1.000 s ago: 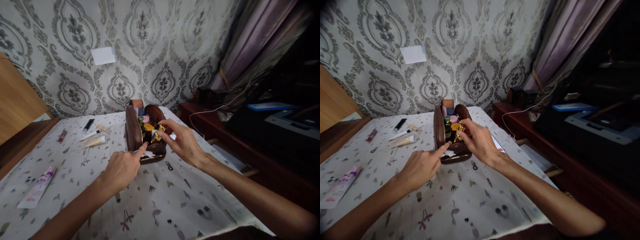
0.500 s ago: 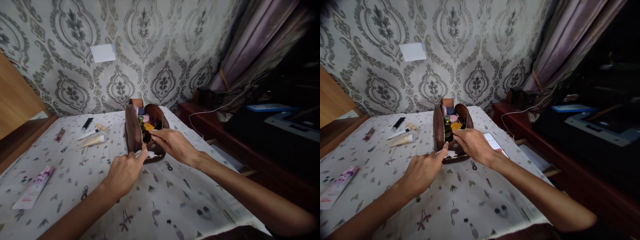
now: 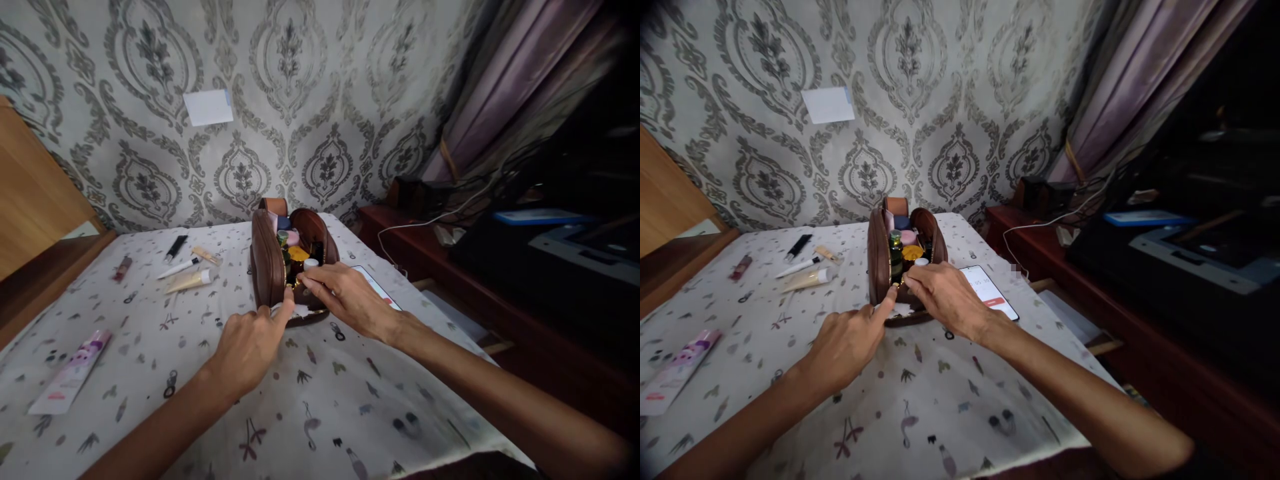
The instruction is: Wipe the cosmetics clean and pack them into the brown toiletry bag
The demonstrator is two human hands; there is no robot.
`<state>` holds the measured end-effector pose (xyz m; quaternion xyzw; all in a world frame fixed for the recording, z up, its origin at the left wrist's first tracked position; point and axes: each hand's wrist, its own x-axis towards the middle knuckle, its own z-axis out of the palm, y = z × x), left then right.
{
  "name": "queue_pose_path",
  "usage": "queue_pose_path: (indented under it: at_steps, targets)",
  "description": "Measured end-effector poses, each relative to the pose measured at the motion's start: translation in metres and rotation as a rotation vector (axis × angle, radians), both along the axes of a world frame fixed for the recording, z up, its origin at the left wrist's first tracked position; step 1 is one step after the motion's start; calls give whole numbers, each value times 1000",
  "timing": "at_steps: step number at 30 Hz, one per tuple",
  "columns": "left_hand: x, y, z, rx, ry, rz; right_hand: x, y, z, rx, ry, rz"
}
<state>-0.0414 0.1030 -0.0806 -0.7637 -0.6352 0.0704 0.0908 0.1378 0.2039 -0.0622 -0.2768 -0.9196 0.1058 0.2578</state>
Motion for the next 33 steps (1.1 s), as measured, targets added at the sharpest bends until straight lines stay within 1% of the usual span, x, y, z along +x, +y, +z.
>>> queue_pose_path:
  at_steps: [3, 8, 14, 18, 22, 25, 29, 33]
  targets:
    - [0, 0, 1, -7, -5, 8, 0, 0, 4, -7, -28, 39]
    - [-1, -1, -1, 23, -7, -5, -3, 2, 7, -4, -76, 31]
    - [-1, -3, -2, 48, -5, -16, -7, 2, 6, -12, -84, 5]
    - [-3, -3, -3, 39, -7, -21, -6, 2, 4, 11, -56, 15]
    - [-8, -5, -4, 36, -30, -55, -3, 0, 2, 24, -20, -4]
    - [-12, -9, -6, 5, -62, -73, -2, -2, 1, 22, -4, -9]
    - [-16, -13, -9, -7, -98, -90, -4, -4, -1, 31, 15, -59]
    - [-14, -8, -4, -12, -120, -77, -6, -4, -2, 25, -3, -56]
